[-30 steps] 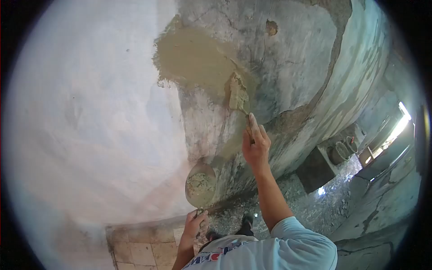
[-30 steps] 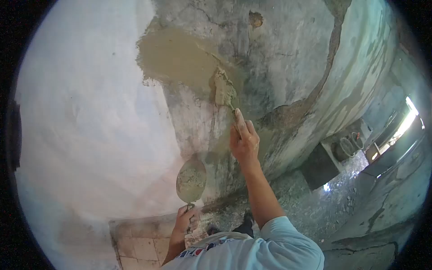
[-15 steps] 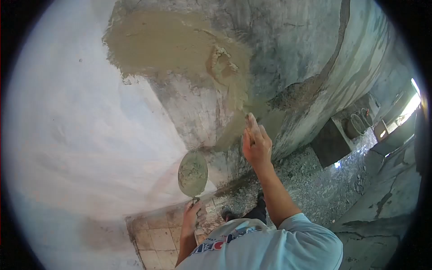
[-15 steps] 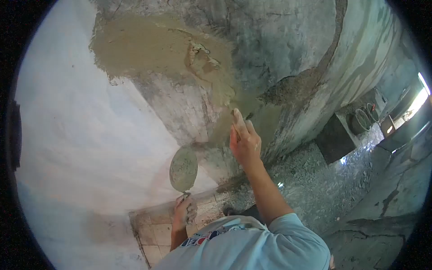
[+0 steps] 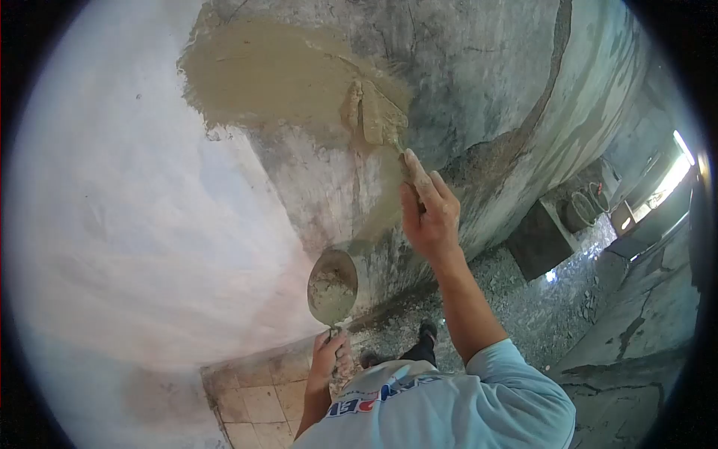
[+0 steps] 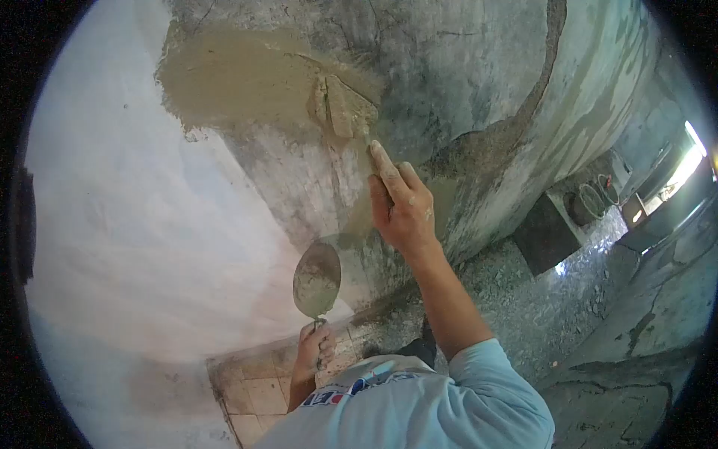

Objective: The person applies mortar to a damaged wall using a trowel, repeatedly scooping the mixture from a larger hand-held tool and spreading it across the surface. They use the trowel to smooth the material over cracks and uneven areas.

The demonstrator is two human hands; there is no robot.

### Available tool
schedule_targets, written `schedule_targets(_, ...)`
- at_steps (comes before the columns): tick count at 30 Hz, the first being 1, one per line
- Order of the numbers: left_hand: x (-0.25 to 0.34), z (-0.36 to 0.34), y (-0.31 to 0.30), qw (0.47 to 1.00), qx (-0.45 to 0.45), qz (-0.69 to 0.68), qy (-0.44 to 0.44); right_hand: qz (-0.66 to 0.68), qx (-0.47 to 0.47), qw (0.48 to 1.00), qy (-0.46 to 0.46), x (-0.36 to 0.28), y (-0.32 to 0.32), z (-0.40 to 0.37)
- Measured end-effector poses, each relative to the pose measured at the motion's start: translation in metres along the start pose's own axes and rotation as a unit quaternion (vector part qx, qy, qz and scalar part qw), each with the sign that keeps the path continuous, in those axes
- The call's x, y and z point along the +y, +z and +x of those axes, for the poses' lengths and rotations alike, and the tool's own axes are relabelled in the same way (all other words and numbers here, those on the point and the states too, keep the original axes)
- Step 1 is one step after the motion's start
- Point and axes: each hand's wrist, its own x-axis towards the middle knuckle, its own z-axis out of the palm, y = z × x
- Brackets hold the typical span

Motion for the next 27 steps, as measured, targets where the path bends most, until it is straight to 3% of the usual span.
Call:
schedule_targets(19,-0.003,0.010,-0.015,0.999,0.028,0.020,-0.027,0.044,0.010,0.993,0.109,0.018,0.026,-0.052)
schedule_targets(27,-0.003,-0.006,-0.004,1.000,0.002,-0.005,-0.021,0.020,0.009,0.990,0.142,0.030,0.006,-0.095)
